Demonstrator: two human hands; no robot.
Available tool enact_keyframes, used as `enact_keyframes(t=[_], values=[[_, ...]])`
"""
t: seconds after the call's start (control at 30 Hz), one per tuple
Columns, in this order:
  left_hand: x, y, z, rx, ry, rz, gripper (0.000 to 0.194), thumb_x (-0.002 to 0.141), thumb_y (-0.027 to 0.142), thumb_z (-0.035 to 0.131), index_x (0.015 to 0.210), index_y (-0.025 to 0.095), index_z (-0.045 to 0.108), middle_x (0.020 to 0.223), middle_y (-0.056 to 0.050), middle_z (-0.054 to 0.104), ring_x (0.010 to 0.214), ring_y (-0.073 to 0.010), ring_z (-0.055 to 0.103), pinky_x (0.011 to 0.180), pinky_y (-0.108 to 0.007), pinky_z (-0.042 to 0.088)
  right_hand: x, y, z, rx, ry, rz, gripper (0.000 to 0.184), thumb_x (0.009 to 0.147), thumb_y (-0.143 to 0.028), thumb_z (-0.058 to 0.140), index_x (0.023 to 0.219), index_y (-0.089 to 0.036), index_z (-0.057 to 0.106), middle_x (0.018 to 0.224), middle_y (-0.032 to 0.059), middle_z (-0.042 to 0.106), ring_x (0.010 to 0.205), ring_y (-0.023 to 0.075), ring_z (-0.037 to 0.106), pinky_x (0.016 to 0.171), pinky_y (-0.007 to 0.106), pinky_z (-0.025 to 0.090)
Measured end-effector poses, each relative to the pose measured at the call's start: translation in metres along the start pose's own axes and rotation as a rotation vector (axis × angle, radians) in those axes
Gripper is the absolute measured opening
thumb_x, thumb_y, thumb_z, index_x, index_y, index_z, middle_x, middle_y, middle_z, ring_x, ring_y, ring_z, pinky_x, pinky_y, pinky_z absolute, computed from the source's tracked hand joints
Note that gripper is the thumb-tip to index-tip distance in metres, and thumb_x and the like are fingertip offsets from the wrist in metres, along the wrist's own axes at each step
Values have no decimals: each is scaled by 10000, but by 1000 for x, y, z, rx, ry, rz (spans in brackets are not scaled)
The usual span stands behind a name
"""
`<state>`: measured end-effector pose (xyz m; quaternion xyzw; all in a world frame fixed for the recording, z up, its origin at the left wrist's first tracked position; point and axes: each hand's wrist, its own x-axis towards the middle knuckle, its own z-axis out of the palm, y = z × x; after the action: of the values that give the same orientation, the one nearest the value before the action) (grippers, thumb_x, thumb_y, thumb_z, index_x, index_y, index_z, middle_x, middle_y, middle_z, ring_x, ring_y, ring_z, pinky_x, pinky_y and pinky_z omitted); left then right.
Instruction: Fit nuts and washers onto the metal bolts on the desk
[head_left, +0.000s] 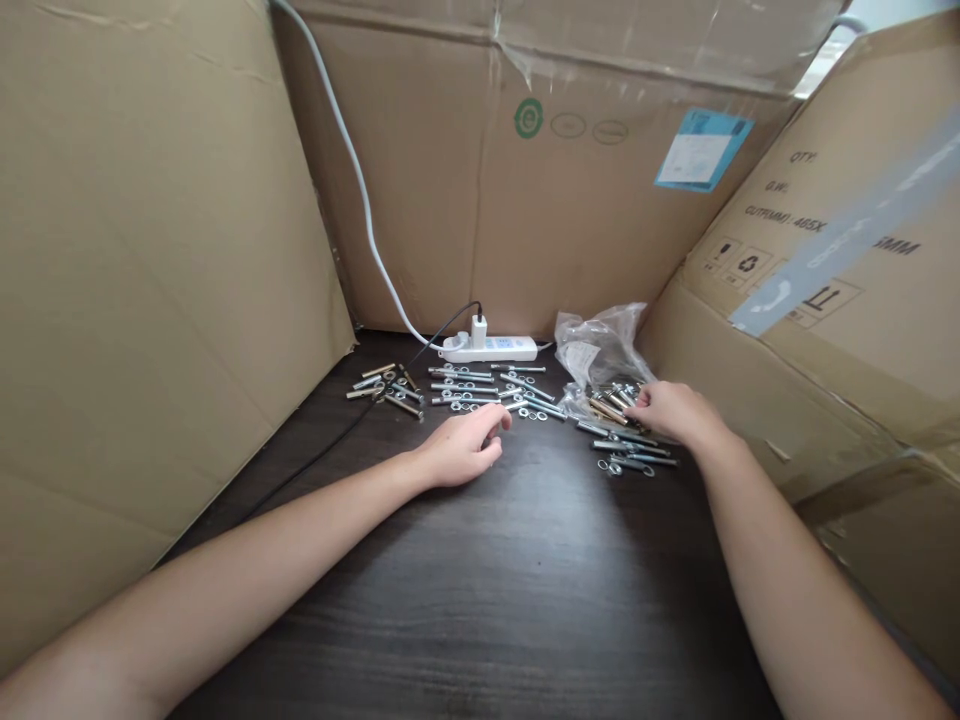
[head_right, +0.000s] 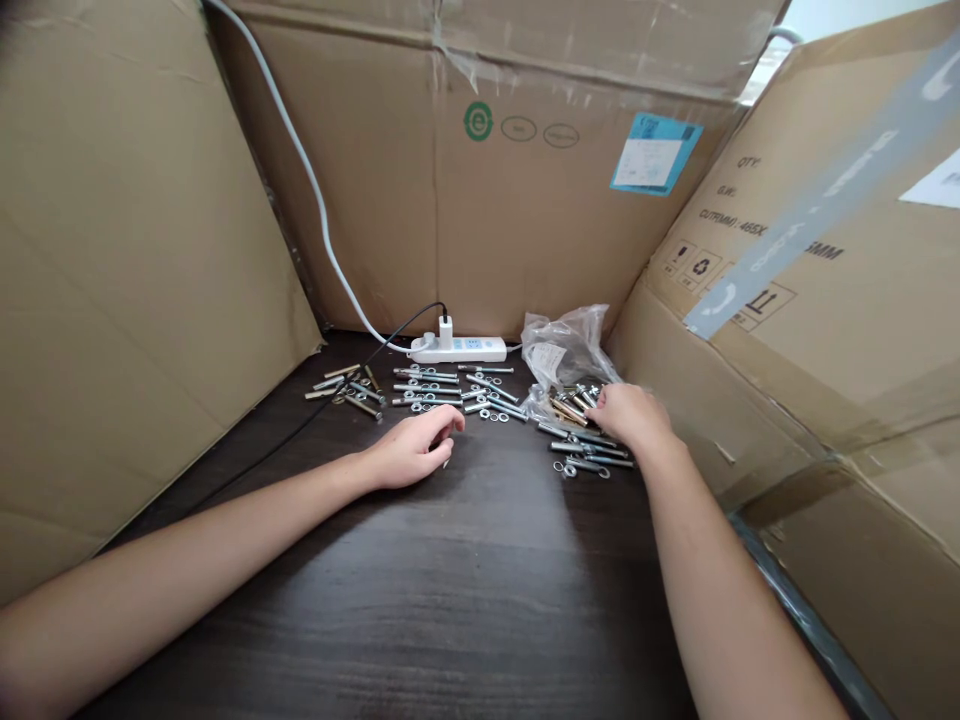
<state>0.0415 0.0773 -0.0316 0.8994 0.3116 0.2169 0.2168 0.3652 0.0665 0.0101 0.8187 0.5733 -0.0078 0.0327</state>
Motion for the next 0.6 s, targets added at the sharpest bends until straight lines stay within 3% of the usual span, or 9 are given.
enact_keyframes(t=[0.17, 0.37, 0.6], values=[[1, -3, 3, 32, -15, 84, 136, 796, 124, 424, 844, 191, 531, 833, 10, 576, 733, -128, 517, 677, -234, 398, -7, -7, -5, -21, -24, 23, 250, 764, -438, 541, 773, -236, 687, 885, 86, 695, 784, 249, 629, 554, 296, 369], [0, -3, 4, 104, -14, 113, 142, 799, 122, 424, 848, 191, 538, 836, -2, 591, 752, -144, 527, 700, -251, 401, -20, -21, -19, -90, 30, 20, 307, 814, -422, 444, 885, -265, 698, 972, 105, 690, 858, 292, 633, 610, 338, 394], [-3, -14, -7, 282, 242, -51, 158, 737, 95, 446, 833, 190, 529, 854, -33, 575, 845, -198, 498, 760, -318, 392, -43, -58, -29, -24, 110, -161, 379, 834, -504, 405, 888, -246, 676, 900, 93, 705, 833, 284, 638, 624, 330, 400]])
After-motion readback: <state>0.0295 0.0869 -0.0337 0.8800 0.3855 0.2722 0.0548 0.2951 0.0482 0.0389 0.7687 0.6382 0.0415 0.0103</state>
